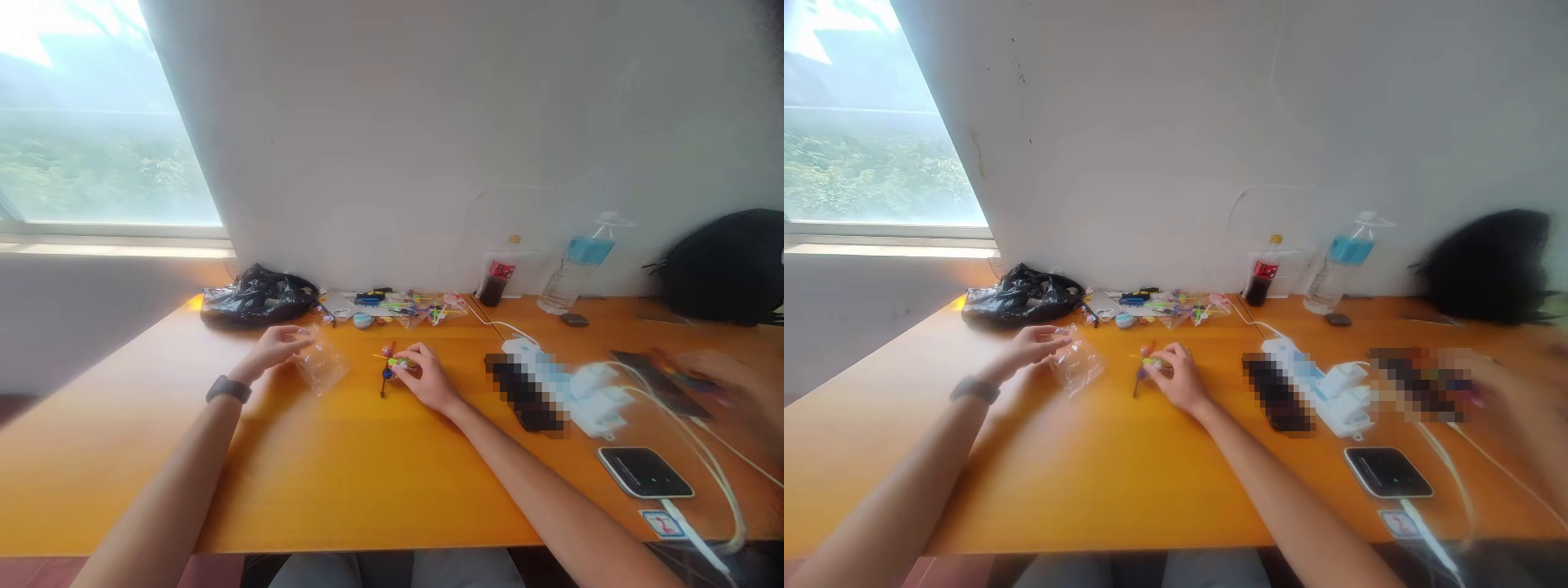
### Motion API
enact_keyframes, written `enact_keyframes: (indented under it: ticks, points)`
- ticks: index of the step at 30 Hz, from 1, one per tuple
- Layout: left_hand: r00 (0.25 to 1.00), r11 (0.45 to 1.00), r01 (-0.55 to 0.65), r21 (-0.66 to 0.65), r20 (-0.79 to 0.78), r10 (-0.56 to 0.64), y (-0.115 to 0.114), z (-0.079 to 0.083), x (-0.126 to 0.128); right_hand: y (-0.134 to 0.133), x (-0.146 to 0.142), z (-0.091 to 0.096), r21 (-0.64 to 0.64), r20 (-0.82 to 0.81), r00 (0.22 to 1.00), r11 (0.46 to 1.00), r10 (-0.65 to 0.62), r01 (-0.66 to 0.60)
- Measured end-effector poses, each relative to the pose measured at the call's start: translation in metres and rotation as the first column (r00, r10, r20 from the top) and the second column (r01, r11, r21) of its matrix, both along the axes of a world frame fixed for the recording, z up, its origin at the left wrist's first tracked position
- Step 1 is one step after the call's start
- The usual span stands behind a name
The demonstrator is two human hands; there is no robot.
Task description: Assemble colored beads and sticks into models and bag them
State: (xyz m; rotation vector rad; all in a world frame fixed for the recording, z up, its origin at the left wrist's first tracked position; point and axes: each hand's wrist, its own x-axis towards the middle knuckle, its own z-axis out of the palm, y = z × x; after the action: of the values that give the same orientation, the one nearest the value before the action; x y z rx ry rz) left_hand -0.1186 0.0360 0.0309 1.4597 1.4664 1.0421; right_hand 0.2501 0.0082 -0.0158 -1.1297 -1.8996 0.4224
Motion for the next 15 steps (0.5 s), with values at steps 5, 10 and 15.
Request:
enact_keyframes:
  ticks: [5,10,15]
  points:
    - [0.997,0.997,0.064,-0.046,-0.046,-0.066,-0.001,-0.004,-0.041,0.003,0.003,-0.001,0.009,0.016,1.000,1.000,-0.016,0.016]
    - [0.950,0.986,-0.152,0.069,0.284,0.127,0.011,0.012,-0.029,0.005,0.004,-0.002,0.018,0.013,0.998,0.998,-0.057,0.057]
    - [0.875,0.932,-0.281,0.228,0.460,0.151,0.049,0.034,0.007,0.004,0.004,-0.001,0.022,0.028,0.995,0.995,-0.098,0.097]
